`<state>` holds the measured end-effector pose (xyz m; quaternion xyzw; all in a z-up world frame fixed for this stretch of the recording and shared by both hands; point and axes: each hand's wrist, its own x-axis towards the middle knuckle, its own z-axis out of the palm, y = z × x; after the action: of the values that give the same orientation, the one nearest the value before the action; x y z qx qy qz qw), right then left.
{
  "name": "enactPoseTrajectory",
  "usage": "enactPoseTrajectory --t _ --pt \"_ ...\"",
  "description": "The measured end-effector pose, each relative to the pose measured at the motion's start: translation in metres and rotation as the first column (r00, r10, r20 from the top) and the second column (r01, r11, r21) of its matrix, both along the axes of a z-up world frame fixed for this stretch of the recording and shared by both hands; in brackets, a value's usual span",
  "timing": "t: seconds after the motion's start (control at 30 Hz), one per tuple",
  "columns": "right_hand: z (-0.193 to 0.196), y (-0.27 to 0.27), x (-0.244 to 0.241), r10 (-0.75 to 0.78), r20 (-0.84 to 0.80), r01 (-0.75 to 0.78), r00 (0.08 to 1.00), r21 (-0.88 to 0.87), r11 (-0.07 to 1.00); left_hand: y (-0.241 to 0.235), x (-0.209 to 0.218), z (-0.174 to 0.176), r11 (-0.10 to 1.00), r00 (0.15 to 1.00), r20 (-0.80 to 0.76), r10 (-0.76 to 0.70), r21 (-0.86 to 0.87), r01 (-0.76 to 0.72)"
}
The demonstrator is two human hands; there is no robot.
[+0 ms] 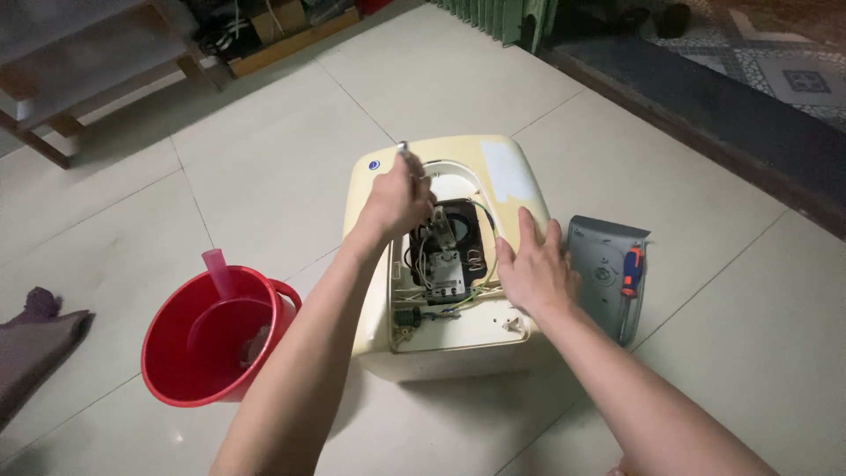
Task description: The person uses a wrench to tighten or loosen components inside the open top of a small beige appliance. They manipulate internal wires and parts with both hands while the appliance remains on the floor.
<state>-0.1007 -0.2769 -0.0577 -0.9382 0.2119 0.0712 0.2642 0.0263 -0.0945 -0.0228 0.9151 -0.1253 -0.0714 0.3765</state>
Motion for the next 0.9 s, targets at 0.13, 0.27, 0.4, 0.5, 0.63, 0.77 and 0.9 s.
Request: enactPoseTrajectory --t 0.13,0.27,0.4,0.5,0.63,0.77,0.9 --pt "0.004 0.002 -0.001 0.000 -0.013 0.000 1.000 -0.005 1.000 -0.001 0.002 0.006 0.990 0.991 0.054 -0.119 0.081 0.115" --pt "0.006 0.001 -0.003 -0.002 -0.014 0.002 1.000 0.001 1.000 -0.003 0.000 -0.001 0.969 0.967 0.129 -0.221 0.139 0.203" --pt "0.010 0.003 -0.003 -0.008 -0.004 0.008 1.000 0.003 1.000 -0.007 0.000 -0.005 0.936 0.929 0.207 -0.308 0.241 0.257" --pt "0.004 0.002 -0.001 -0.009 0.000 0.009 1.000 0.018 1.000 -0.008 0.006 -0.007 0.922 0.923 0.168 -0.346 0.244 0.301" --pt "0.003 0.002 -0.001 -0.003 0.007 0.003 1.000 0.014 1.000 -0.004 -0.003 0.013 0.889 0.913 0.101 -0.396 0.292 0.353" --pt "0.002 0.002 -0.002 -0.008 0.021 0.008 1.000 0.006 1.000 -0.002 -0.020 0.037 0.845 0.911 -0.033 -0.411 0.360 0.395" --pt "0.002 0.000 -0.001 0.002 -0.003 -0.002 1.000 0.003 1.000 -0.002 -0.016 0.026 0.856 0.920 -0.047 -0.389 0.351 0.379"
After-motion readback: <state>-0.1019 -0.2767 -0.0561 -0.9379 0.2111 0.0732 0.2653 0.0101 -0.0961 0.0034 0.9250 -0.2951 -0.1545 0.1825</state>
